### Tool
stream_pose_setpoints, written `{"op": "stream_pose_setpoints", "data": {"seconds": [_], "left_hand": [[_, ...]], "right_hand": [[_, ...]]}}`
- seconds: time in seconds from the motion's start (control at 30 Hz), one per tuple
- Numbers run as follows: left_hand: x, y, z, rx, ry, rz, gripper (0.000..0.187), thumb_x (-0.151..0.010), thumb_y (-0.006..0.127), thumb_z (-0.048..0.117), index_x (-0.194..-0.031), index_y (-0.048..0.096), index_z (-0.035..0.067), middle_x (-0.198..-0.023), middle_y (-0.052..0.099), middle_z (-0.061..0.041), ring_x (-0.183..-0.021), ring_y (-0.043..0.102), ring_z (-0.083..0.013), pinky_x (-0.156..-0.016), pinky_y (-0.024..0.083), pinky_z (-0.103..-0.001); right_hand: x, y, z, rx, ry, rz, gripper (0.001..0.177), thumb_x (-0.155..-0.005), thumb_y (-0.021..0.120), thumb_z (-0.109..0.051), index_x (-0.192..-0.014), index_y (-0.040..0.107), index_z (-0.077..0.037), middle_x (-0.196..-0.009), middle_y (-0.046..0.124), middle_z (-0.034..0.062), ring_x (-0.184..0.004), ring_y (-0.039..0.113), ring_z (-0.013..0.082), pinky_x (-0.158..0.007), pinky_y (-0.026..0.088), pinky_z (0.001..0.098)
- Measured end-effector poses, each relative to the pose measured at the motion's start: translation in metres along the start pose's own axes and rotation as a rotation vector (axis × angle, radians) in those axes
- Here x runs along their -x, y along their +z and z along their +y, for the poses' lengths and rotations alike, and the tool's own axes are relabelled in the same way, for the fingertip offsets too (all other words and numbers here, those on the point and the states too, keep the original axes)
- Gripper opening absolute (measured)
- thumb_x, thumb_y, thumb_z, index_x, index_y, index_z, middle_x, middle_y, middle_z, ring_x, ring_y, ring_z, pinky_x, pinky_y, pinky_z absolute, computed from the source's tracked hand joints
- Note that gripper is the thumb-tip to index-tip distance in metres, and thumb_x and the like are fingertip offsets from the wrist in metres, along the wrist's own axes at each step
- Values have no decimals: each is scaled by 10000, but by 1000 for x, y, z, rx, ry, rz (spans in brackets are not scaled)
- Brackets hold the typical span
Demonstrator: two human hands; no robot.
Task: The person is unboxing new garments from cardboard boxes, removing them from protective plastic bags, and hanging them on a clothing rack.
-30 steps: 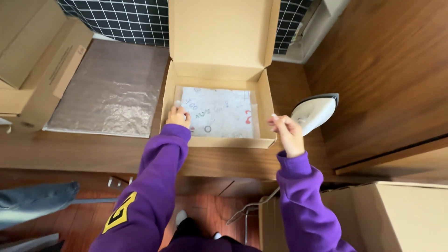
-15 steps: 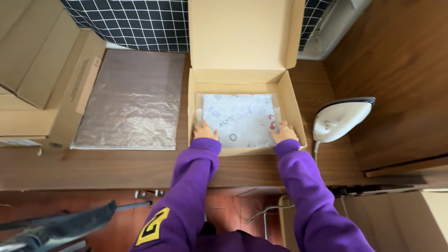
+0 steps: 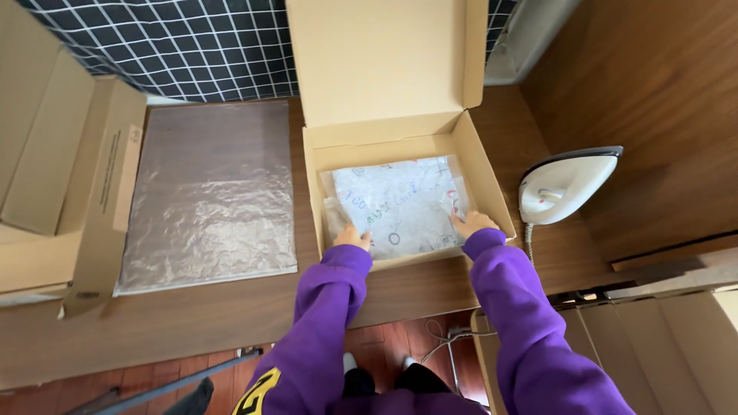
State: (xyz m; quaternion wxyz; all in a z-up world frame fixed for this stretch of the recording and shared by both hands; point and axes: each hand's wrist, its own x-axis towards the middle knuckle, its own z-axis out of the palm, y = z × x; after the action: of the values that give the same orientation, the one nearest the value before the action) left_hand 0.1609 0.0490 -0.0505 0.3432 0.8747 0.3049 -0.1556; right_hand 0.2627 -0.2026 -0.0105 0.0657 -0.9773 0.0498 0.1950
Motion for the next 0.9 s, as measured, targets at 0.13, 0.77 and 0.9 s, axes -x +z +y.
{"op": "stream_pose_setpoints", "data": {"seconds": [0.13,0.77,0.9], "left_hand": [[8,-16,5,225,67,11,425,-775,513,441,-956,539,58,-982,617,-181,-1001,572,-305,-832,472,-402],[21,-27,5,457,202,253,350,-776,605,180,-1113,510,174,-949,610,-177,-971,561,-282,-832,471,-337],[22,-23,12,309,52,343,321,-832,509,329,-843,674,54,-810,655,-164,-840,621,-314,-757,500,-389]], "right_hand": [[-6,-7,4,-123,14,-26,788,-753,358,-676,-1141,539,-13,-1147,555,228,-1095,519,330,-900,429,426],[-40,10,33,-629,-411,-10,390,-725,618,-240,-1092,569,-117,-1032,609,154,-1014,547,284,-868,451,408],[-48,24,21,-350,-151,143,546,-754,555,-593,-918,663,-83,-876,655,154,-917,607,311,-785,490,406]]}}
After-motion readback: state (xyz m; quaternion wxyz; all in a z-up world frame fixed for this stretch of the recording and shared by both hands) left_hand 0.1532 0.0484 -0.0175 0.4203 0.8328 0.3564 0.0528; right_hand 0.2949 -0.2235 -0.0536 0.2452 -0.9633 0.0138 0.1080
